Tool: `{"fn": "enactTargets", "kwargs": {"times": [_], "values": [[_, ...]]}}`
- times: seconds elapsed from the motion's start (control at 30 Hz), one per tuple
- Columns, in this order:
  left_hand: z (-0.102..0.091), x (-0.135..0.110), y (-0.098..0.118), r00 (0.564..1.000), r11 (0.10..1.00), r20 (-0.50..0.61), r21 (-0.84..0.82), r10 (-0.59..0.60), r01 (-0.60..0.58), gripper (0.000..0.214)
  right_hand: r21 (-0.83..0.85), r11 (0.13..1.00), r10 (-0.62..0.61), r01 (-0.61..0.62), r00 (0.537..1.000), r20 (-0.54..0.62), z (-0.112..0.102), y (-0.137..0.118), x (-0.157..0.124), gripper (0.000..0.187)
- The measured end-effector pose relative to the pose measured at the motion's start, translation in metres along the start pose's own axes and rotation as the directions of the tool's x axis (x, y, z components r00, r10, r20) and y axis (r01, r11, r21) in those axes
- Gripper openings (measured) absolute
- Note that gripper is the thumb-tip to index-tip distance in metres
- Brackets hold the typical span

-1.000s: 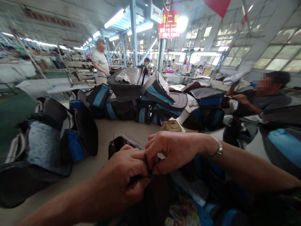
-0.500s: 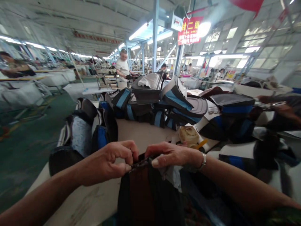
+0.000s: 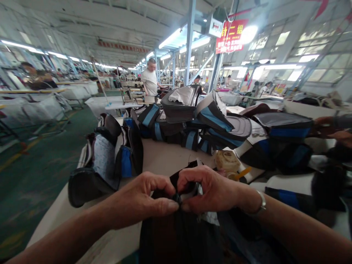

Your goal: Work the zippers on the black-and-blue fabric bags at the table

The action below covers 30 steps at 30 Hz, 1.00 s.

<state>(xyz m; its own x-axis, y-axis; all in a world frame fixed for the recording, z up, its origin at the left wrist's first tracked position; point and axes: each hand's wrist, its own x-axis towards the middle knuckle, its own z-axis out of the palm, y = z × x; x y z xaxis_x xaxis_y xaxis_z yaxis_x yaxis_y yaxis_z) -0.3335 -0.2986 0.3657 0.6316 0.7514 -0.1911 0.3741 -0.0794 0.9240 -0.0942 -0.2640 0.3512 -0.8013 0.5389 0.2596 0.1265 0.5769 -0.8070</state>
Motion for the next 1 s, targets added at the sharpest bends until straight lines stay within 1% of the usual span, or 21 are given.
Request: {"fn": "enactTargets", "kwargs": {"times": [0.07, 0.13, 0.23, 0.33, 0.43, 0.5, 0.63, 0.73, 0.83, 0.93, 1.0], "values": [[0.003, 0.004, -0.004, 1.000, 0.999, -0.002, -0.051, -0.010, 0.010, 0.029, -0.013, 1.000, 0.022, -0.022, 1.000, 0.001, 0.000, -0.001, -0.001, 0.025], [0.004, 0.006, -0.004, 1.000, 0.997, -0.010, -0.068, -0.021, 0.021, 0.026, -0.015, 0.999, 0.034, -0.034, 0.999, 0.008, 0.000, -0.002, -0.001, 0.025], [0.006, 0.008, -0.002, 0.999, 0.996, -0.036, -0.091, -0.006, 0.002, 0.021, 0.024, 0.999, 0.039, -0.040, 0.999, 0.016, -0.002, -0.001, -0.002, 0.026], [0.008, 0.009, 0.000, 0.999, 0.991, -0.044, -0.135, -0.008, 0.002, 0.019, 0.174, 0.982, 0.069, -0.078, 0.996, 0.057, -0.003, 0.002, -0.002, 0.029], [0.011, 0.010, -0.001, 0.998, 0.985, -0.044, -0.172, -0.039, 0.031, 0.020, 0.366, 0.913, 0.151, -0.181, 0.983, 0.108, -0.003, 0.002, -0.003, 0.030], [0.012, 0.011, -0.003, 0.998, 0.984, -0.048, -0.176, -0.035, 0.026, 0.020, 0.426, 0.874, 0.203, -0.233, 0.972, 0.115, -0.002, 0.001, -0.003, 0.030], [0.012, 0.012, -0.007, 0.998, 0.985, -0.055, -0.172, -0.014, 0.004, 0.021, 0.414, 0.862, 0.278, -0.291, 0.956, 0.093, 0.002, -0.001, 0.001, 0.030], [0.012, 0.012, -0.008, 0.997, 0.980, -0.053, -0.198, -0.048, 0.037, 0.020, 0.395, 0.857, 0.331, -0.332, 0.941, 0.073, 0.004, -0.001, 0.004, 0.026], [0.012, 0.012, -0.006, 0.995, 0.975, -0.053, -0.211, -0.084, 0.071, 0.020, 0.391, 0.855, 0.352, -0.342, 0.935, 0.047, 0.006, -0.001, 0.005, 0.018], [0.013, 0.012, -0.004, 0.992, 0.985, -0.063, -0.136, -0.111, 0.102, 0.028, 0.377, 0.860, 0.357, -0.343, 0.933, 0.034, 0.008, -0.001, 0.005, 0.013], [0.013, 0.013, -0.005, 0.987, 0.987, -0.088, -0.099, -0.133, 0.124, 0.029, 0.373, 0.864, 0.355, -0.339, 0.935, 0.026, 0.009, 0.000, 0.005, 0.010]]}}
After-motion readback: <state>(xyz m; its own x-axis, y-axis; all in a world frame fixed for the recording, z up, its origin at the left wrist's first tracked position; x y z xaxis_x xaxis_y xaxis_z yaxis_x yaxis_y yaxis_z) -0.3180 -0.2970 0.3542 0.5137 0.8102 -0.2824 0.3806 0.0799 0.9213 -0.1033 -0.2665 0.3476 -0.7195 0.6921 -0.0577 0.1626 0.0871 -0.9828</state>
